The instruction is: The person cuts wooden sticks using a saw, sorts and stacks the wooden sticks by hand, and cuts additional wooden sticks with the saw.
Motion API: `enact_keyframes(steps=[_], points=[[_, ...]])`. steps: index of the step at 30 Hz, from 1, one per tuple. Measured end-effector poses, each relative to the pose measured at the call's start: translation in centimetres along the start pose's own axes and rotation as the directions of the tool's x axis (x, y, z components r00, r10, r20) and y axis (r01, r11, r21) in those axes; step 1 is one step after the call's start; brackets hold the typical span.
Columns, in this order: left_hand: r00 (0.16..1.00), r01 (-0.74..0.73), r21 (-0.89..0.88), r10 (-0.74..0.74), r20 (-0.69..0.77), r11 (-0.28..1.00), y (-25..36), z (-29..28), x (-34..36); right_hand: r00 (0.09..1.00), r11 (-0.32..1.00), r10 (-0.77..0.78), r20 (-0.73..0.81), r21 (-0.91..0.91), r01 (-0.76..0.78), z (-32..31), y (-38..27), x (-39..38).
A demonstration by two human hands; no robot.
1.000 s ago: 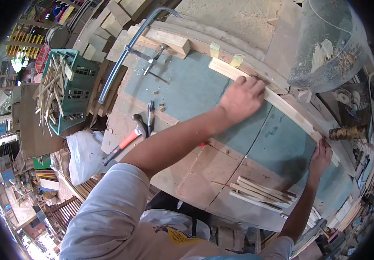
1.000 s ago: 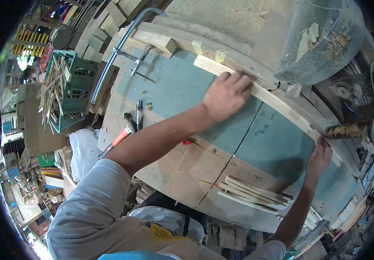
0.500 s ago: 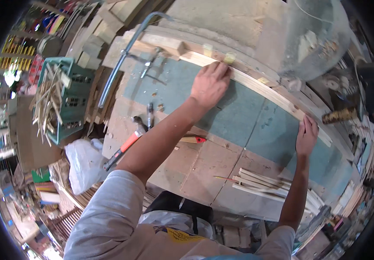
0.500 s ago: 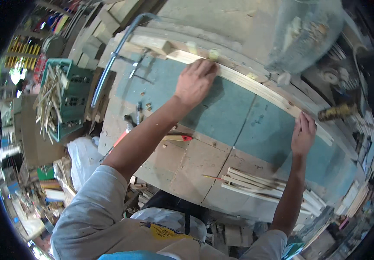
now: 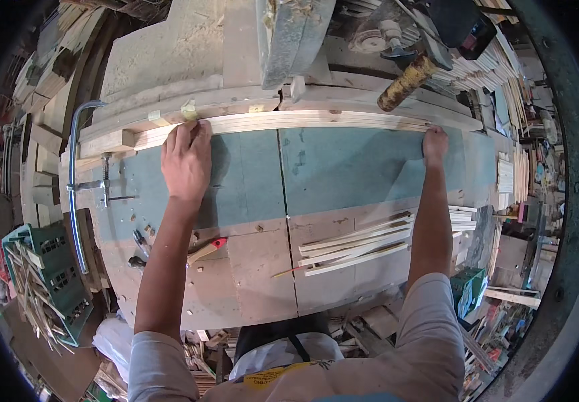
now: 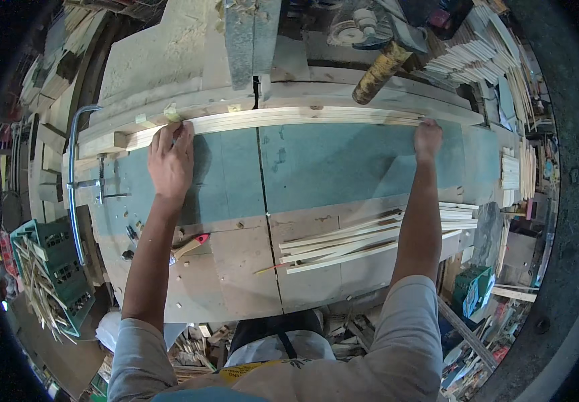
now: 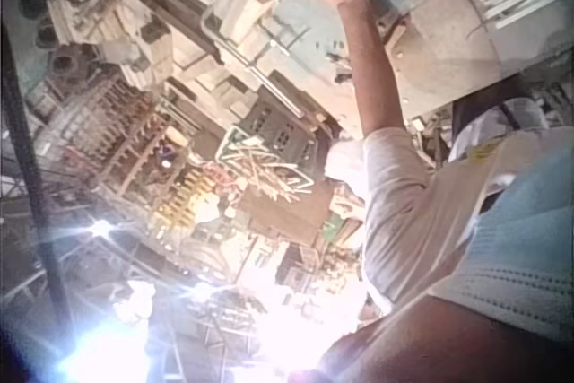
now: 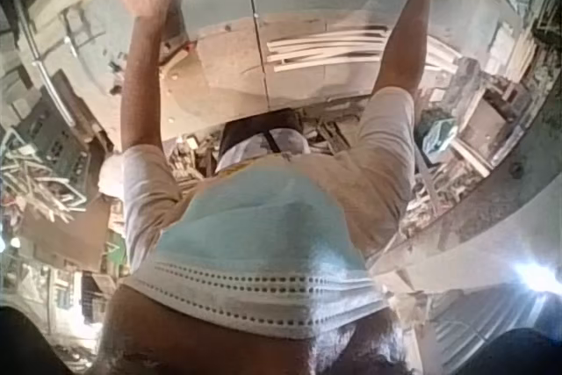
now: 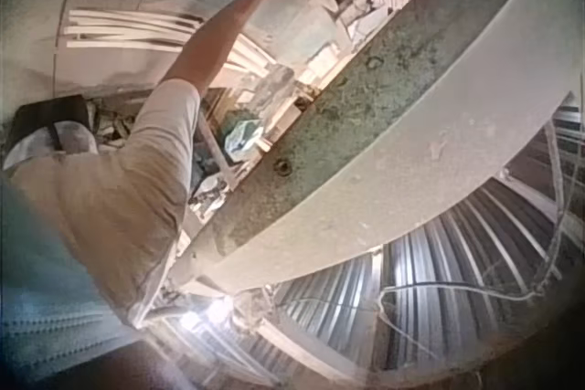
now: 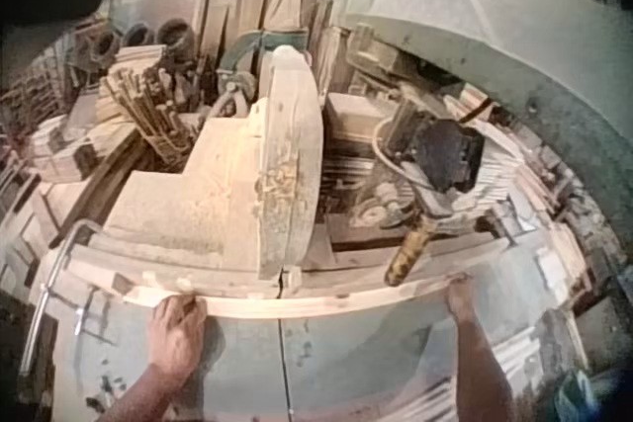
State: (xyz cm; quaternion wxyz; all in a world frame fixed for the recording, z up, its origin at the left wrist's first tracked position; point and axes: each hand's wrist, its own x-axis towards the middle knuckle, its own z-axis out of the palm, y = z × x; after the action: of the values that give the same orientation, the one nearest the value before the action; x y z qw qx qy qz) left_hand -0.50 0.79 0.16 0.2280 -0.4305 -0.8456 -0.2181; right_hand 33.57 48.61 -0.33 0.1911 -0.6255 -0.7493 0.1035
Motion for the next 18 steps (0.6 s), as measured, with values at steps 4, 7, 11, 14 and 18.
enact_keyframes(steps=[4,7,11,14,18], points=[[1.0,-0.009,-0.007,0.009,-0.013,1.0,0.2,-0.1,0.3,0.998,0.998,-0.048,0.047,0.036,0.047,-0.6,1.9,1.4],[0.999,-0.017,0.012,0.017,-0.029,1.0,0.0,-0.1,0.3,0.999,0.999,-0.035,0.019,0.01,0.035,0.4,1.8,1.3],[1.0,0.01,-0.004,-0.01,-0.017,1.0,0.3,-0.1,0.3,0.991,0.996,-0.027,-0.131,0.086,0.038,1.0,1.4,0.5],[1.0,0.026,-0.019,-0.026,-0.006,0.999,0.4,-0.2,0.6,0.98,0.996,-0.049,-0.194,0.058,0.061,1.1,2.0,0.7],[1.0,0.025,-0.017,-0.025,0.009,1.0,0.2,-0.4,0.5,0.984,0.982,-0.166,-0.059,-0.098,0.159,1.1,0.8,0.3]])
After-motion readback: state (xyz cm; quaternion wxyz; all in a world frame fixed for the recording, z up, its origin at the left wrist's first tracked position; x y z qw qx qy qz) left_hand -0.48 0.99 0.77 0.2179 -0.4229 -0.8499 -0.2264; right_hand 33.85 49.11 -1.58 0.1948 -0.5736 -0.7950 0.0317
